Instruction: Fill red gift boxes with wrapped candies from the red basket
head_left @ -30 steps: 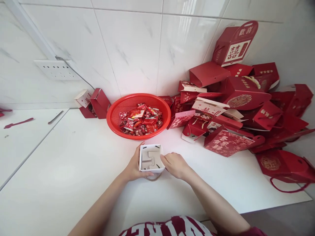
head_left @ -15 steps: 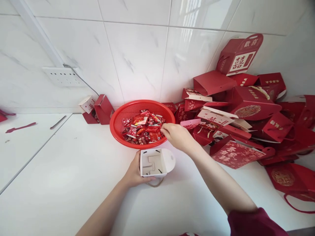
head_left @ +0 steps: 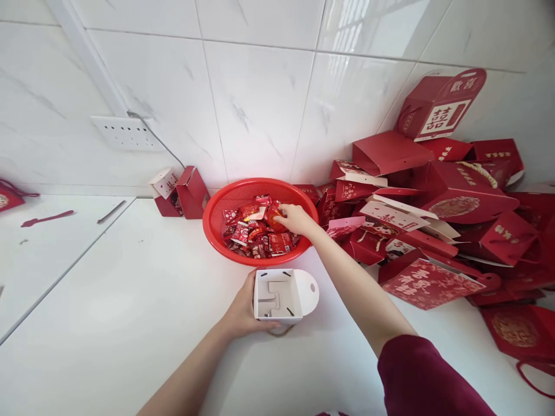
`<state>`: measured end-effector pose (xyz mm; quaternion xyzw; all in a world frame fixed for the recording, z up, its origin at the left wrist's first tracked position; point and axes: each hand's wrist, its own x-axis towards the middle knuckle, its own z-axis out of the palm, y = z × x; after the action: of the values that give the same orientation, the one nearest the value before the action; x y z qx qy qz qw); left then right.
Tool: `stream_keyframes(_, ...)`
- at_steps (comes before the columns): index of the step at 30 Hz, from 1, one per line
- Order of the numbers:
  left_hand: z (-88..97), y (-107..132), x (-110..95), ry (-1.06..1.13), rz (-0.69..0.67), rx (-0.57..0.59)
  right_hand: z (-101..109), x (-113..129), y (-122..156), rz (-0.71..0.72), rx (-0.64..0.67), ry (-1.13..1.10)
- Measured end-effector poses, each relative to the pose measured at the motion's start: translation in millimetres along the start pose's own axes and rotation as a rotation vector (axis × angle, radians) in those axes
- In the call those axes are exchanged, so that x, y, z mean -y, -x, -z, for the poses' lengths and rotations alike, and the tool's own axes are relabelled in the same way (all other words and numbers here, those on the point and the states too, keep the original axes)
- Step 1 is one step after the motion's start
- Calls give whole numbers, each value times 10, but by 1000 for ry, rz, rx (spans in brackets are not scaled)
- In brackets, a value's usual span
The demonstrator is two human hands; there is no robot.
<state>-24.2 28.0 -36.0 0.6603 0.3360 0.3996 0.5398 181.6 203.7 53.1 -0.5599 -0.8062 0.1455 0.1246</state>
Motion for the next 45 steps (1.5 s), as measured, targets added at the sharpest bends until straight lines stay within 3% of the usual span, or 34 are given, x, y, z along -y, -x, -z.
stream_keyframes(5,-13,-4,-28,11,-10,7,27,15,64,-20,-99,-33)
stream_keyframes(12,-16,-4,-32,17,1,5,-209,58,58,9,219,19)
stream_keyframes(18,-15,8,-25,24,15,15,-100,81,212,106,161,-71)
stream_keyframes(25,-11,-1,-33,35,10,6,83,98,695,147,-95,-404)
stream_keyframes(33,-71,-8,-126,93,37,56,110,179,1071,100,-129,-1042)
stream_keyframes(36,48,44,-248,-34,52,60,156,241,1204,136,-113,-1092)
stream_keyframes(39,314,133,-476,-184,65,21,211,292,1347,161,-194,-987)
stream_keyframes(41,465,164,-694,-325,68,-110,257,332,1436,233,-297,-875)
stream_keyframes(43,504,129,-941,-395,43,-279,301,394,1503,378,-425,-737)
stream_keyframes(44,470,81,-1059,-364,34,-299,315,434,1524,457,-491,-657)
stream_keyframes(45,406,15,-1167,-303,47,-243,322,479,1536,530,-554,-574)
